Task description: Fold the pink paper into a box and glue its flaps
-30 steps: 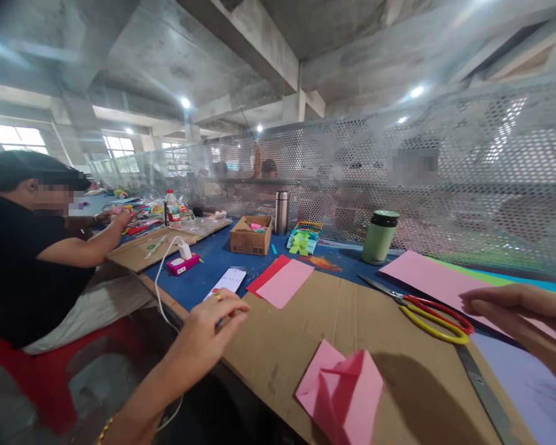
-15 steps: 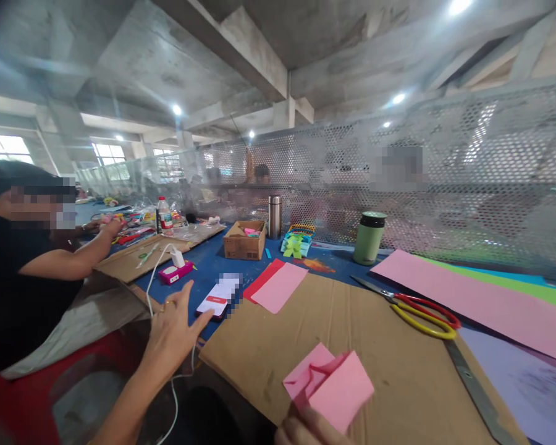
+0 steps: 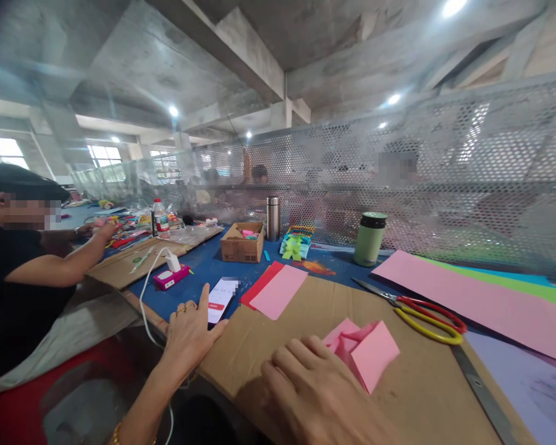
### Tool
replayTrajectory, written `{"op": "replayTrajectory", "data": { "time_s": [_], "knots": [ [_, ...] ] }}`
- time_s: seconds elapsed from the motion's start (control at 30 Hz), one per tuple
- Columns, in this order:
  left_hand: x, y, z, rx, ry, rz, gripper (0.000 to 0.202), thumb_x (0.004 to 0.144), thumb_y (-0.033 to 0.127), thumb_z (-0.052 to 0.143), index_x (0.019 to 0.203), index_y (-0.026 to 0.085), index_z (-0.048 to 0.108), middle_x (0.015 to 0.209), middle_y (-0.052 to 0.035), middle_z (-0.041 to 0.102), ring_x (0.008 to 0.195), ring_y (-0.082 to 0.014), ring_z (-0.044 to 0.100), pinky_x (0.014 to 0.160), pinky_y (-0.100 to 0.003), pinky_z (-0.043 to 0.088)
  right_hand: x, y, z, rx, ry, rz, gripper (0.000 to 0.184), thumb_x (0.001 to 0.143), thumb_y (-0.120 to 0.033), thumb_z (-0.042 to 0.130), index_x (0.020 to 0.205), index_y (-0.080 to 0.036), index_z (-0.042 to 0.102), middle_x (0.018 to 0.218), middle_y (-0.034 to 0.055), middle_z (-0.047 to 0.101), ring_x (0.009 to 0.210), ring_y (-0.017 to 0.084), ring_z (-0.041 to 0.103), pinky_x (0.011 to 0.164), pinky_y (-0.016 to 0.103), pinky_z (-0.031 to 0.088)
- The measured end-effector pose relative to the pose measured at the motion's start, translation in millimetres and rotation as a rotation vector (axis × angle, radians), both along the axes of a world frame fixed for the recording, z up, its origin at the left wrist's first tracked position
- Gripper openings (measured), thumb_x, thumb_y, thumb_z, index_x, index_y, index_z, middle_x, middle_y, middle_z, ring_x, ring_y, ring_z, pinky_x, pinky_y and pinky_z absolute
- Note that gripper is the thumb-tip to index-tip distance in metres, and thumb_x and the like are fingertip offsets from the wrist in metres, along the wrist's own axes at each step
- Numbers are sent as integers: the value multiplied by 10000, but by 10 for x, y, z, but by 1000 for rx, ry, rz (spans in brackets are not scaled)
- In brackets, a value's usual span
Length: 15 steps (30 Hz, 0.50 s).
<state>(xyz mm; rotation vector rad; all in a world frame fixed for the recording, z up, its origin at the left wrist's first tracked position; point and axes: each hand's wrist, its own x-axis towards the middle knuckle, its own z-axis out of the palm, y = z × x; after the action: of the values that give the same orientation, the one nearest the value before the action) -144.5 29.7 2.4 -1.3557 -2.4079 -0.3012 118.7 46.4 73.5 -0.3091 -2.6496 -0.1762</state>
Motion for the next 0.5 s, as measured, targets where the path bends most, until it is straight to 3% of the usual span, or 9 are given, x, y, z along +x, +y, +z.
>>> {"op": "replayTrajectory", "data": {
  "time_s": [0.13,0.23,0.27,0.33,0.43,0.5],
  "knots": [
    [33,9,31,10,-3,9,786,844,442,573,1488,72,317,1042,-203,639,998,-341,574,833,-400,412,-447,33,-5,-267,-22,-16,189,942,-175,460,834,-176,615,870,63,674,767,174,586,696,314,412],
    [54,4,87,34,-47,29,784,835,421,554,1480,51,307,1022,-202,648,978,-342,592,823,-392,420,-808,284,-143,-610,109,-96,140,843,-136,549,753,-162,654,741,39,654,675,146,557,628,278,384],
    [56,5,112,48,-67,33,791,832,422,546,1477,37,299,1013,-204,651,973,-345,598,824,-392,421,-930,389,-203,-790,178,-121,135,779,-114,597,660,-160,640,645,20,619,622,137,534,608,271,382],
    [58,14,170,73,-117,37,812,828,440,534,1469,7,286,1001,-211,659,976,-354,605,832,-395,420,-1168,593,-325,-1367,330,-135,187,675,-38,626,533,-157,603,516,-1,562,534,124,514,564,259,404],
    [76,38,268,81,-197,31,830,822,459,526,1450,-30,287,1018,-243,665,998,-372,608,848,-402,415,-1489,809,-484,-1606,404,-111,224,727,-87,584,515,-159,592,475,11,573,478,154,562,522,297,485],
    [112,51,318,76,-236,22,825,821,455,527,1442,-38,297,1021,-257,667,1001,-378,612,850,-405,415,-1668,882,-567,-1681,535,-51,212,774,-122,589,566,-153,614,503,11,599,500,154,590,543,310,528]
  ]
}}
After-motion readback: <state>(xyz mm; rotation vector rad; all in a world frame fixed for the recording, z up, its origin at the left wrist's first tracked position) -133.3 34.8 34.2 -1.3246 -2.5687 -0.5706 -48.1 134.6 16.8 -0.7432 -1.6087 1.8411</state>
